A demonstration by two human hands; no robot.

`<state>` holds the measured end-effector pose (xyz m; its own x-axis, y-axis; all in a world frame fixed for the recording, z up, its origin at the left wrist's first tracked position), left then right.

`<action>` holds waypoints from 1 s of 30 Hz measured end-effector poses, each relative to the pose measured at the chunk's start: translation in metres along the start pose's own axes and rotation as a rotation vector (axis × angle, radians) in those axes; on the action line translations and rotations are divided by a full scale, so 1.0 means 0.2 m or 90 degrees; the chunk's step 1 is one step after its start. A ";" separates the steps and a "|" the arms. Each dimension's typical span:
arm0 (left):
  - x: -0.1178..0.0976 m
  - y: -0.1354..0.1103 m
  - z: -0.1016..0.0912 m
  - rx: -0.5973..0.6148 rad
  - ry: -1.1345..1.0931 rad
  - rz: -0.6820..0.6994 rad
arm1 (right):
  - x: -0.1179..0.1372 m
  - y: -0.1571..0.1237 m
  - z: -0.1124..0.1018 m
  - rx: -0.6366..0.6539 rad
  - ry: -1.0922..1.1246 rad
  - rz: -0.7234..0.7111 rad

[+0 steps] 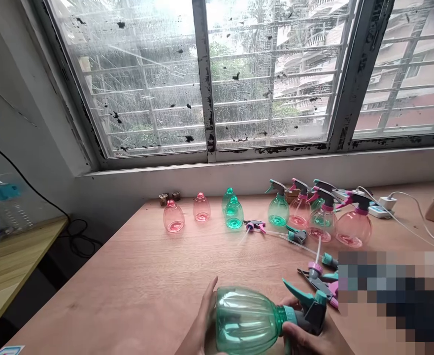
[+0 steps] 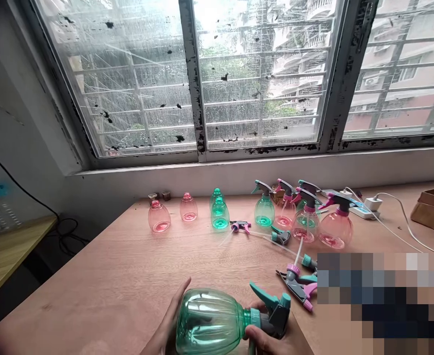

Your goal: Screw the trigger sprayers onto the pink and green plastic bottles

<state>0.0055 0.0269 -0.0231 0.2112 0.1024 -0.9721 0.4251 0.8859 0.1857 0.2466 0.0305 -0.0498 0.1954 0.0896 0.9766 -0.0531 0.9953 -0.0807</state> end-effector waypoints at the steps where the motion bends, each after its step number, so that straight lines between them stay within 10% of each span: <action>1: -0.02 -0.01 0.02 0.015 0.012 0.008 | 0.00 0.00 0.00 0.001 0.003 0.003; 30: -0.09 -0.01 0.05 0.016 0.115 0.060 | 0.05 -0.02 0.04 0.056 0.083 0.022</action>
<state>0.0102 0.0186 -0.0052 0.0913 0.2659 -0.9597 0.4325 0.8575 0.2787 0.2407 0.0280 -0.0376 0.3168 0.1332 0.9391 -0.1461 0.9851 -0.0905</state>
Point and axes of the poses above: each hand's wrist, its own y-axis towards the middle knuckle, its own z-axis out of the palm, x = y × z, the point moved 5 cm from there along y, towards the middle knuckle, and after that the axes turned 4 degrees about z, right-handed, at the moved point
